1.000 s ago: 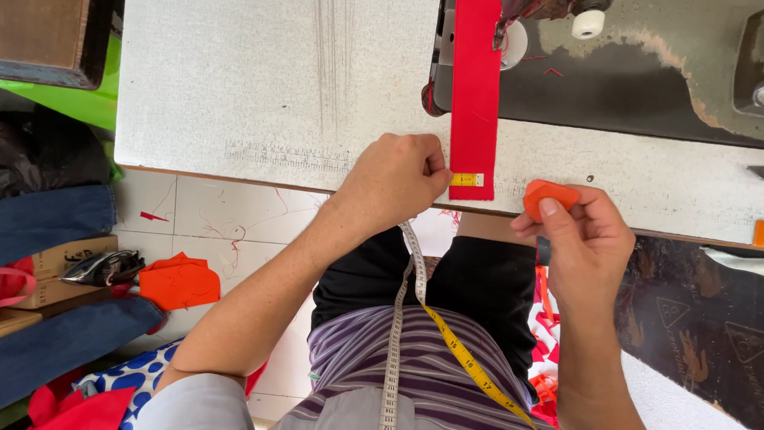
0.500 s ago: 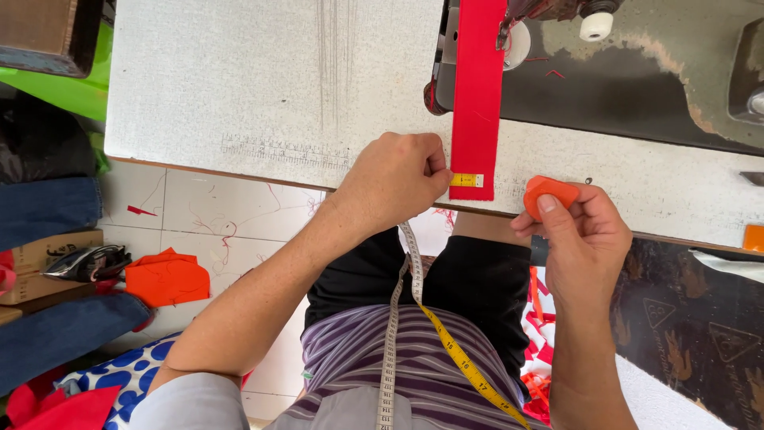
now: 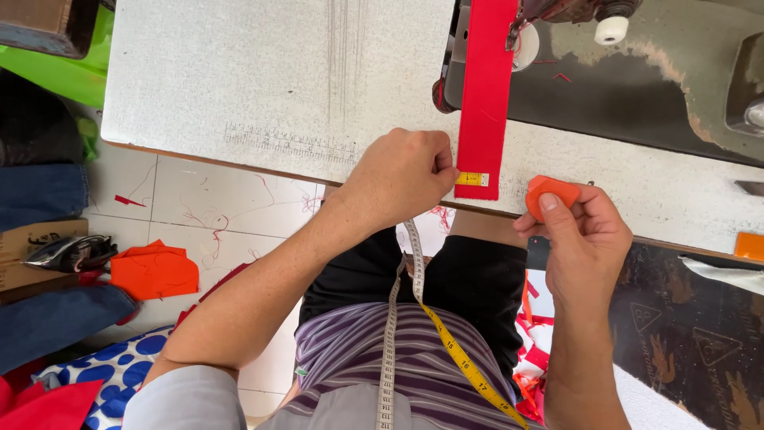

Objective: Measuring and marking red fabric strips with a tape measure and tailor's chalk on a sewing table.

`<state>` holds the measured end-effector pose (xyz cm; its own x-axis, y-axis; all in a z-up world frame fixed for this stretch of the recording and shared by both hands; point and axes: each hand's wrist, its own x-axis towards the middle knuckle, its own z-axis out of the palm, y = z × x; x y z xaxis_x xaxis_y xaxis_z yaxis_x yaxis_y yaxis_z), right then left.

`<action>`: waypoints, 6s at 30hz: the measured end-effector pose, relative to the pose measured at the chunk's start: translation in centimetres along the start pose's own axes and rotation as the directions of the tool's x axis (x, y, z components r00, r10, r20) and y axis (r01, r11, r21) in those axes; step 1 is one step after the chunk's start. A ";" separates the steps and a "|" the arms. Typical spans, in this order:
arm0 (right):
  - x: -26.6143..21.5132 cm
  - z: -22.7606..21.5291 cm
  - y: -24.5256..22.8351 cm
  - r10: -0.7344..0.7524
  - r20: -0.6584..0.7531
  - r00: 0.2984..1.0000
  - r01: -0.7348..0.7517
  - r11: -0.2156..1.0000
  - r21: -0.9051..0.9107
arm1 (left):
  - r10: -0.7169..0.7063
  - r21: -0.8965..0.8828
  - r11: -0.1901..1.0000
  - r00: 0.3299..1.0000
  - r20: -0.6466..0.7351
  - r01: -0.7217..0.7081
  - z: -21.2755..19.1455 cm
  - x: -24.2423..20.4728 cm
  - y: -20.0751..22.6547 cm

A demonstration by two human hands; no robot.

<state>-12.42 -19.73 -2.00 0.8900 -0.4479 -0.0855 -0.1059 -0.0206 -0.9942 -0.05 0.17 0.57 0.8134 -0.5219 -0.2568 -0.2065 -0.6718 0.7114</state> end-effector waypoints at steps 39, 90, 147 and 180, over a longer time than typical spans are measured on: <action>1.7 3.0 -3.9 0.014 0.178 0.984 0.043 0.948 -0.314 | 0.180 0.214 0.966 0.969 -0.170 -0.142 1.9 0.3 -0.5; -2.7 2.2 -3.7 -0.315 0.365 0.876 0.447 0.813 -0.373 | 0.178 -0.246 0.944 0.967 -0.180 -0.219 -3.2 -4.4 0.4; 6.1 4.7 -3.5 -0.021 0.165 0.986 0.086 0.916 -0.392 | 0.180 0.134 0.977 0.980 -0.084 -0.168 -1.8 4.5 -2.2; -2.5 2.1 -3.9 -0.158 0.404 0.901 0.359 0.795 -0.490 | 0.175 -0.234 0.956 0.984 -0.039 -0.179 -3.7 -2.5 0.7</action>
<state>-13.26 -16.67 1.99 0.9978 -0.0388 0.0532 0.0181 -0.6149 -0.7884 -0.19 2.97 4.15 0.7853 -0.6105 -0.1029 -0.2159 -0.4258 0.8787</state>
